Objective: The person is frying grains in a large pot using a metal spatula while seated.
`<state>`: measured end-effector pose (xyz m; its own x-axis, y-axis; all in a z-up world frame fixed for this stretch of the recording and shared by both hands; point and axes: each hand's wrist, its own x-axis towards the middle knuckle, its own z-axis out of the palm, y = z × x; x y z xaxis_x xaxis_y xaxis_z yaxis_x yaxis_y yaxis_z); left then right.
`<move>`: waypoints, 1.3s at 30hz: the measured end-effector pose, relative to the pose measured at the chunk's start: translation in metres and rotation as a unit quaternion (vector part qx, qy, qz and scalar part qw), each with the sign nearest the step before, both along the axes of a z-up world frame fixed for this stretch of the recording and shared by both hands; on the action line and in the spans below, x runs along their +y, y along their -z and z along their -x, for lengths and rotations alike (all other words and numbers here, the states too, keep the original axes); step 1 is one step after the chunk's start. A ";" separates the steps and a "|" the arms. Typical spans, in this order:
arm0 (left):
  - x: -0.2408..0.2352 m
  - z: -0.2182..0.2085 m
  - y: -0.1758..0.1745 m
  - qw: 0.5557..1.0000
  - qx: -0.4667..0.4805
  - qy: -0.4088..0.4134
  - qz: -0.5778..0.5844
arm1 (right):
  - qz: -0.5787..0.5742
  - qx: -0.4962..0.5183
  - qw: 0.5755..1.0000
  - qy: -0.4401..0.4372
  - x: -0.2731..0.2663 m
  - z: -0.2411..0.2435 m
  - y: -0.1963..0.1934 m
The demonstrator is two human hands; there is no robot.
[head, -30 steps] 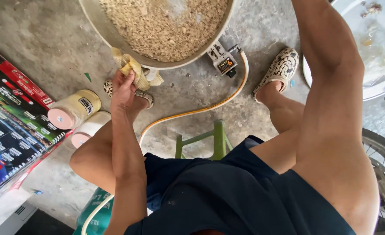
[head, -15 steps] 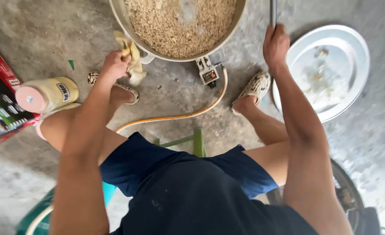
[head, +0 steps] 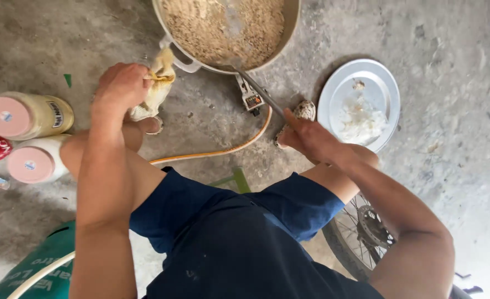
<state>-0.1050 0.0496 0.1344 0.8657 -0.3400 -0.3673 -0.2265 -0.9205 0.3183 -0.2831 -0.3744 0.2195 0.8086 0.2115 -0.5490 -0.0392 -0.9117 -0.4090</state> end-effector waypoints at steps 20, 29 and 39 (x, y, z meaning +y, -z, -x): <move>0.049 0.012 -0.001 0.998 -0.028 -0.021 0.047 | 0.053 -0.371 0.927 -0.033 -0.078 -0.302 0.270; 0.029 0.003 -0.023 0.995 -0.087 0.005 0.057 | 0.119 0.030 0.992 -0.014 0.015 -0.192 0.005; -0.020 -0.042 0.044 0.984 0.084 -0.154 -0.004 | 0.050 -0.071 0.992 0.090 0.007 -0.252 0.070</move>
<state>-0.0632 0.0300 0.0901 0.8543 -0.0664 -0.5156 0.1194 -0.9402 0.3189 -0.0309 -0.3674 0.1493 0.8988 0.0056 -0.4384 -0.1547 -0.9315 -0.3292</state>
